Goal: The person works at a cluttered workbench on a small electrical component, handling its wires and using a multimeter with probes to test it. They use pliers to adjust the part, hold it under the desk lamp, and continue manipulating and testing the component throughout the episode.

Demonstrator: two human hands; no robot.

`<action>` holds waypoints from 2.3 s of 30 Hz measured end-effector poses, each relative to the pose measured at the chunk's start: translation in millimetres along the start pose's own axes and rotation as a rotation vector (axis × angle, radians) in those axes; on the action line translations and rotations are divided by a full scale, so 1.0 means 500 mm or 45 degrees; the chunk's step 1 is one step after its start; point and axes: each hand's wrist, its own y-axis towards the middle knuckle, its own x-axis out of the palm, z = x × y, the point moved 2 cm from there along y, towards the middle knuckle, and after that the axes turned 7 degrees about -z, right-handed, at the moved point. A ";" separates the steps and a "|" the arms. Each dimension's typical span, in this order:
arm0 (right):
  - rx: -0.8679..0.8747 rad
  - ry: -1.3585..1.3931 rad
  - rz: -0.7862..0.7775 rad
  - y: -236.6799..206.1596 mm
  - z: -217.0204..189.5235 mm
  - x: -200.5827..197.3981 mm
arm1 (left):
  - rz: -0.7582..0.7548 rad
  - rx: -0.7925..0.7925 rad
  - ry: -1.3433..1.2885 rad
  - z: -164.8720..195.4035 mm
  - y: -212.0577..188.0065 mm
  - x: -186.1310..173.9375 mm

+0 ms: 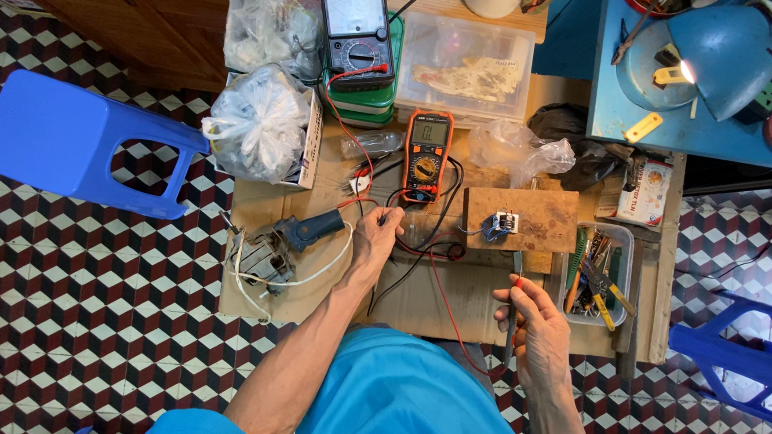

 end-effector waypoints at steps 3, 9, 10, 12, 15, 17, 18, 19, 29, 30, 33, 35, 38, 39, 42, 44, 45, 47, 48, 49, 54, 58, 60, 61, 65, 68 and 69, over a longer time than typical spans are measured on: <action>-0.008 0.001 -0.007 0.001 0.002 -0.002 | -0.001 -0.018 0.005 -0.003 0.001 -0.001; -0.008 -0.003 -0.006 0.004 0.004 -0.005 | 0.006 -0.015 0.004 -0.003 0.003 0.005; -0.007 -0.005 -0.004 0.005 0.005 -0.005 | 0.007 -0.023 0.010 -0.003 0.003 0.005; 0.004 -0.012 0.002 0.009 0.004 -0.006 | 0.009 -0.041 0.024 -0.003 0.006 0.007; 0.013 -0.008 0.002 0.011 0.003 -0.005 | -0.003 -0.002 0.012 -0.003 0.007 0.008; 0.017 -0.007 0.003 0.012 0.003 -0.005 | 0.001 -0.007 0.015 -0.002 0.007 0.008; 0.019 -0.010 0.006 0.012 0.004 -0.005 | 0.003 -0.009 0.016 -0.002 0.006 0.008; 0.021 -0.014 0.010 0.011 0.004 -0.005 | 0.005 -0.010 0.017 -0.002 0.006 0.008; 0.027 0.013 0.006 0.021 0.009 -0.010 | 0.062 0.132 0.071 0.042 0.044 0.038; 0.030 0.020 0.015 0.021 0.010 -0.011 | 0.069 0.154 0.079 0.049 0.059 0.047; 0.046 0.064 0.041 0.016 0.011 -0.020 | 0.103 0.179 0.118 0.058 0.101 0.071; 0.043 0.089 0.059 0.014 0.012 -0.029 | 0.110 0.159 0.114 0.056 0.119 0.083; 0.023 0.106 0.083 0.013 0.012 -0.046 | 0.106 0.161 0.123 0.043 0.125 0.096; 0.024 0.113 0.090 0.014 0.012 -0.050 | 0.103 0.165 0.128 0.039 0.124 0.097; 0.034 0.121 0.100 0.018 0.012 -0.060 | 0.127 0.077 0.149 0.032 0.121 0.101; 0.039 0.121 0.103 0.020 0.011 -0.062 | 0.133 0.084 0.117 0.035 0.120 0.105; 0.040 0.121 0.105 0.021 0.010 -0.061 | 0.136 0.088 0.101 0.038 0.119 0.107; 0.037 0.122 0.109 0.022 0.006 -0.060 | 0.148 0.094 0.057 0.049 0.118 0.117; 0.034 0.123 0.110 0.023 0.003 -0.060 | 0.155 0.098 0.035 0.055 0.118 0.120; 0.031 0.125 0.112 0.024 -0.001 -0.060 | 0.148 0.045 0.019 0.059 0.119 0.123; 0.055 0.088 0.137 0.027 -0.015 -0.062 | 0.151 -0.137 -0.023 0.076 0.118 0.124; 0.062 0.063 0.146 0.029 -0.014 -0.064 | 0.139 -0.166 -0.106 0.072 0.117 0.119; 0.058 0.079 0.131 0.036 -0.013 -0.067 | 0.144 -0.156 -0.167 0.066 0.122 0.121; 0.057 0.086 0.125 0.038 -0.012 -0.068 | 0.142 -0.136 -0.203 0.063 0.124 0.123; 0.071 0.108 0.110 0.051 -0.017 -0.072 | 0.150 -0.099 -0.288 0.064 0.145 0.138; 0.088 0.112 0.119 0.064 -0.029 -0.076 | 0.154 -0.108 -0.344 0.070 0.156 0.148; 0.086 0.102 0.116 0.068 -0.034 -0.076 | 0.154 -0.110 -0.370 0.071 0.159 0.150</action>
